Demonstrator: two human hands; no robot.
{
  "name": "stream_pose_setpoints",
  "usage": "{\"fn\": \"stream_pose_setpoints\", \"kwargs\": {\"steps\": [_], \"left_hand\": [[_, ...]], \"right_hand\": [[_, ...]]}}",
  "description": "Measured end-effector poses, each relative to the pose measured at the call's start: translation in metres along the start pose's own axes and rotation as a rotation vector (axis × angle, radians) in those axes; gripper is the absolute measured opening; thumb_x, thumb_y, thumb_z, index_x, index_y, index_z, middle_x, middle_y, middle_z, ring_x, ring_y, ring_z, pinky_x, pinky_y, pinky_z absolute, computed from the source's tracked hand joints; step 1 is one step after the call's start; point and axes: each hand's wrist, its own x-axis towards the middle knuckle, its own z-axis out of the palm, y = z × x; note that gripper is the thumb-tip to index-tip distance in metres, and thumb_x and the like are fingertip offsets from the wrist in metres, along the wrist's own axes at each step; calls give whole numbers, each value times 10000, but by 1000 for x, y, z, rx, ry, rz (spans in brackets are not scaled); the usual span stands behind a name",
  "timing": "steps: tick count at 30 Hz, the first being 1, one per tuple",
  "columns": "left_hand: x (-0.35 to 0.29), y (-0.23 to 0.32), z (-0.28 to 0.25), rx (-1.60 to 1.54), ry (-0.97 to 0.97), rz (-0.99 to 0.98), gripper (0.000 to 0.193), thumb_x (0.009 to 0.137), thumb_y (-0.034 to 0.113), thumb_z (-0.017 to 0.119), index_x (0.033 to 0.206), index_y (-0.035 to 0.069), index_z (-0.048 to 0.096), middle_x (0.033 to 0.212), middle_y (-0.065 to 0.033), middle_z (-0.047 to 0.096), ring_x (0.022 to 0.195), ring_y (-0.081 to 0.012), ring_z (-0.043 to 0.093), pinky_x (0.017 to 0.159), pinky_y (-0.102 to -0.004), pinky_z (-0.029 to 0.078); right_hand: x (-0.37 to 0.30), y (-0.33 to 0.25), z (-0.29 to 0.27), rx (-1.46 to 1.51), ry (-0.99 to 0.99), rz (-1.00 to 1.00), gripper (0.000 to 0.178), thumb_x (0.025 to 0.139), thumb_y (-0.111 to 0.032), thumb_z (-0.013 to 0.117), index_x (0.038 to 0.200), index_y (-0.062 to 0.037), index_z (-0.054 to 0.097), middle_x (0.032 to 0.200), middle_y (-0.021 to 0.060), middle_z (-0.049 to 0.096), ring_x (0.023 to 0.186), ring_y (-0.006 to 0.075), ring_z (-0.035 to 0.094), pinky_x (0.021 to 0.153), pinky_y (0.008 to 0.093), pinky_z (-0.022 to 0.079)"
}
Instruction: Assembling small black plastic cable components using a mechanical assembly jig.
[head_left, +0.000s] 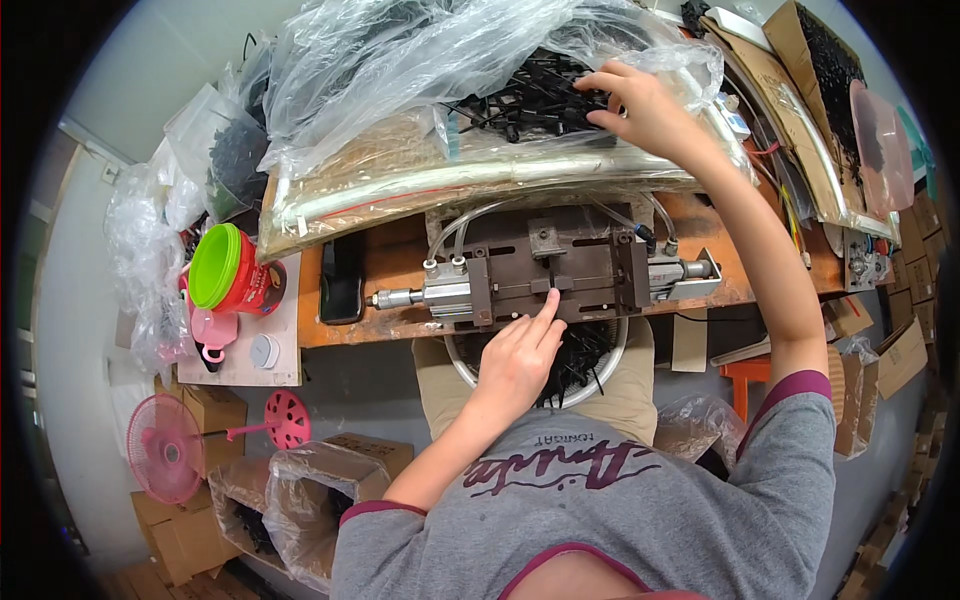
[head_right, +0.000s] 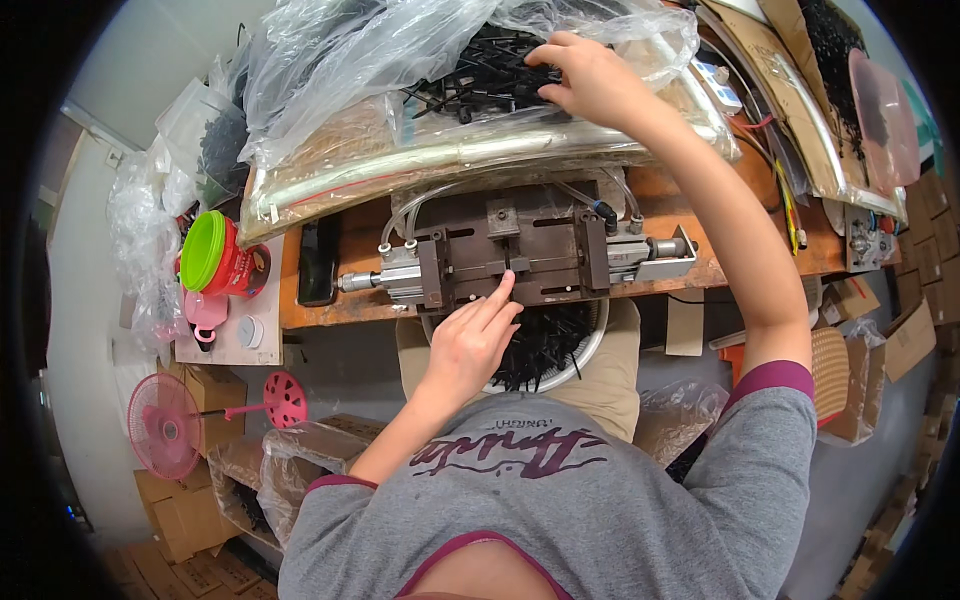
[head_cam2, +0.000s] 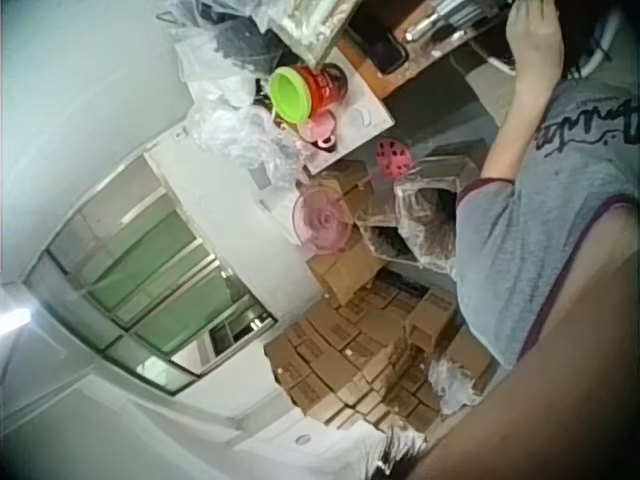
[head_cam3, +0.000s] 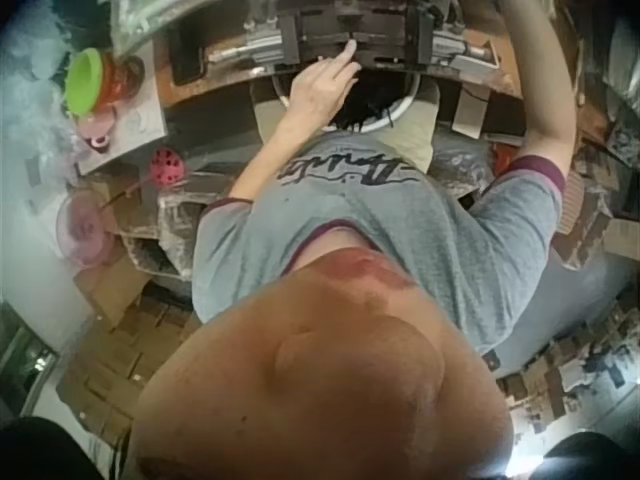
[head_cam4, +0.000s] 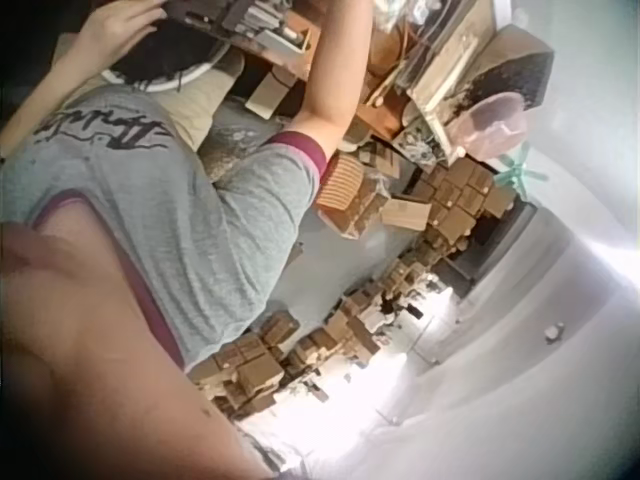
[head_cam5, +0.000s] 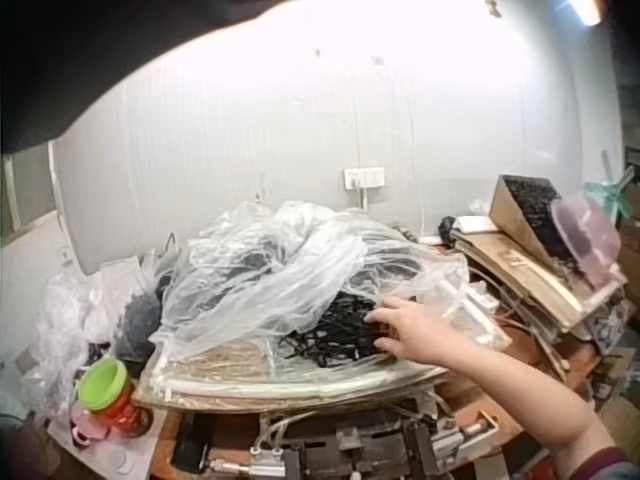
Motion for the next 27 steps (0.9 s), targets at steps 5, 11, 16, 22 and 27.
{"fn": "stream_pose_setpoints", "kwargs": {"steps": [5, 11, 16, 22, 27], "left_hand": [[11, -6, -3, 75, -2, 31, 249, 730, 61, 760, 956, 29, 663, 1289, -140, 629, 837, -261, 678, 786, -352, 552], [11, -4, -1, 68, -58, -24, 241, 723, 78, 768, 939, 39, 669, 1270, -124, 647, 701, -247, 681, 665, -329, 543], [12, -4, -2, 89, -64, -18, 238, 719, 84, 774, 929, 52, 668, 1261, -116, 654, 627, -250, 670, 601, -328, 542], [11, -6, -3, 69, -52, -13, 237, 724, 85, 773, 932, 51, 666, 1264, -115, 652, 597, -254, 663, 580, -324, 541], [9, -7, 0, 57, -44, -14, 236, 729, 85, 771, 938, 52, 667, 1270, -117, 648, 590, -251, 661, 574, -320, 539]], "right_hand": [[-3, -5, 16, -27, 218, -91, 473, 812, -162, 698, 1266, -139, 568, 1170, 74, 589, 988, 281, 614, 890, 395, 510], [28, 13, 16, 39, 102, -29, 480, 777, -99, 630, 1254, -91, 579, 1080, 109, 639, 945, 260, 600, 867, 384, 513], [49, 12, 13, 4, -91, 50, 487, 718, -149, 702, 1176, -24, 594, 1008, 165, 653, 924, 295, 620, 833, 393, 514], [53, 9, 2, -51, -225, 53, 378, 682, -201, 731, 986, 1, 631, 859, 151, 645, 823, 312, 632, 746, 403, 505], [45, 26, -3, -31, -132, -6, 276, 740, -196, 741, 847, 3, 582, 805, 150, 617, 753, 308, 564, 724, 406, 463]]}}
